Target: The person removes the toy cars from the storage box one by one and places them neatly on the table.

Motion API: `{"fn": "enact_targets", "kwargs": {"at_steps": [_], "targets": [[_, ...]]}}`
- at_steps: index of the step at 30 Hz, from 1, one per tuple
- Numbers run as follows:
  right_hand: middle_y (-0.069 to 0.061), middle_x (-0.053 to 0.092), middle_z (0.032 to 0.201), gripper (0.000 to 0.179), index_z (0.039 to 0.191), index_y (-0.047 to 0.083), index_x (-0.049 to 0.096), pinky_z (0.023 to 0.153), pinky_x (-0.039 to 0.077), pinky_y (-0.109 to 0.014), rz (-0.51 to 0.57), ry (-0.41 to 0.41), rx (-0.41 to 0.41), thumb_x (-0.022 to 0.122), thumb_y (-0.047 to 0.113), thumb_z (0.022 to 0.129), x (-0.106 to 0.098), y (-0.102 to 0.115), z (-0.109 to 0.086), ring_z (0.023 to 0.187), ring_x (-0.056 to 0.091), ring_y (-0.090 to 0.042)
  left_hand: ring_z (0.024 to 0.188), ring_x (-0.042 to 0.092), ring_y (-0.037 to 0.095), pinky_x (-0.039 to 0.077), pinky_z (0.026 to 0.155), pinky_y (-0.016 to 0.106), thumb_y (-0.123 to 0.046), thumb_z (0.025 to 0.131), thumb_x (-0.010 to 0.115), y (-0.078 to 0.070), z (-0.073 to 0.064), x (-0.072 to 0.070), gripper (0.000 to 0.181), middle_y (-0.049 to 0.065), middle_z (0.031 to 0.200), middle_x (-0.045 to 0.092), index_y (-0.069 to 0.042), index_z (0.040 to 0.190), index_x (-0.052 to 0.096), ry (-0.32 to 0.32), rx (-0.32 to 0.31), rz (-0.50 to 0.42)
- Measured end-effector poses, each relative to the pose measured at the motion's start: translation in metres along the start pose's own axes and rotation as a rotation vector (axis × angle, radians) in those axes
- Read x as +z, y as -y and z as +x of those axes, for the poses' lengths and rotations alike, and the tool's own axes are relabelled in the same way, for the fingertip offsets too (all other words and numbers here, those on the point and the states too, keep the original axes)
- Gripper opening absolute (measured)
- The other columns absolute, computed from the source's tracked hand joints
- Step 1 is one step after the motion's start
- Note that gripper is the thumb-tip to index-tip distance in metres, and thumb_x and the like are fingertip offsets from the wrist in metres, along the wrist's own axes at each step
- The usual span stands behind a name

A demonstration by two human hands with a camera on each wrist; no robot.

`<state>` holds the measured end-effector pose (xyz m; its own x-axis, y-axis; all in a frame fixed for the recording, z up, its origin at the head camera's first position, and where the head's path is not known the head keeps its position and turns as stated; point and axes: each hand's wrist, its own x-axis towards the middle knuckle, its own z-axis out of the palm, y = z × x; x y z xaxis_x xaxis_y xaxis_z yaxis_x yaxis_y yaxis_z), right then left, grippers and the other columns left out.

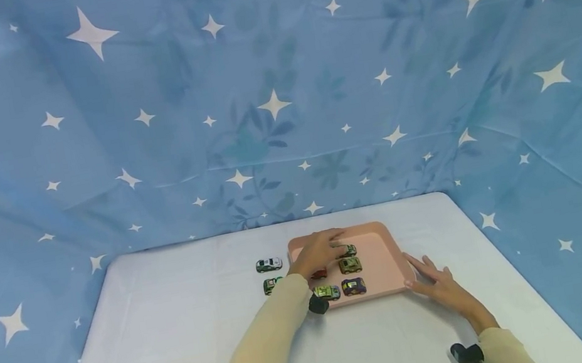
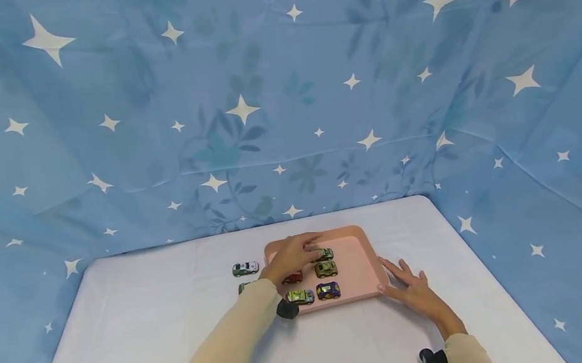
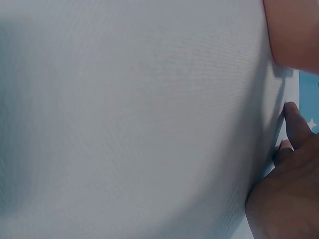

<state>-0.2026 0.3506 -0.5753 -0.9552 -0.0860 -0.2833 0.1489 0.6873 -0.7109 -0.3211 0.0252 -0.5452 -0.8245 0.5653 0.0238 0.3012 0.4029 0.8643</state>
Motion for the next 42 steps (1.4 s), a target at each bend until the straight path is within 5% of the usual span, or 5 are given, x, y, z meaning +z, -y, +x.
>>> {"fn": "enact_targets", "kwargs": {"at_steps": [4,10,19,28,42], "targets": [[-0.029,0.006,0.174,0.086,0.172,0.019,0.028,0.115,-0.017,-0.078,-0.007,0.004,0.004,0.067,0.051,0.102,-0.001,0.002,0.000,0.157,-0.012,-0.055,0.109,0.074,0.023,0.052,0.072,0.032,-0.019,0.105,0.073,0.005,0.005,0.004,0.054,0.012,0.140,0.070,-0.012,0.156,0.058,-0.006,-0.037,0.036],[-0.029,0.004,0.175,0.086,0.172,0.020,0.029,0.114,-0.017,-0.079,0.022,0.016,0.015,0.068,0.050,0.101,0.001,0.005,0.001,0.157,-0.016,-0.056,0.123,0.068,0.022,0.057,0.096,0.036,-0.016,0.104,0.075,0.011,0.006,0.012,0.050,0.009,0.146,0.066,-0.008,0.151,0.062,-0.018,-0.008,0.137],[-0.029,0.005,0.174,0.086,0.172,0.021,0.030,0.114,-0.014,-0.080,-0.001,0.007,0.005,0.068,0.051,0.100,0.003,0.006,0.001,0.157,-0.014,-0.057,0.134,0.061,0.027,0.052,0.108,0.044,-0.014,0.103,0.075,0.015,0.002,0.014,0.042,0.012,0.145,0.066,-0.003,0.143,0.068,-0.068,-0.015,0.200],[-0.035,0.009,0.171,0.077,0.168,0.032,0.039,0.110,-0.017,-0.082,0.055,-0.045,-0.090,0.072,0.047,0.099,0.005,0.003,-0.002,0.155,-0.009,-0.062,0.118,0.069,0.024,0.056,0.102,0.041,-0.013,0.102,0.076,0.019,0.005,0.016,0.027,0.009,0.131,0.073,-0.006,0.128,0.078,-0.096,0.005,0.276],[-0.028,0.008,0.175,0.086,0.171,0.019,0.032,0.116,-0.015,-0.077,0.005,-0.009,0.017,0.070,0.050,0.099,0.001,0.003,-0.002,0.158,-0.012,-0.055,0.120,0.069,0.023,0.055,0.103,0.039,-0.013,0.102,0.076,0.018,0.012,0.015,0.026,0.006,0.128,0.075,-0.008,0.127,0.079,-0.073,0.057,0.253]]}}
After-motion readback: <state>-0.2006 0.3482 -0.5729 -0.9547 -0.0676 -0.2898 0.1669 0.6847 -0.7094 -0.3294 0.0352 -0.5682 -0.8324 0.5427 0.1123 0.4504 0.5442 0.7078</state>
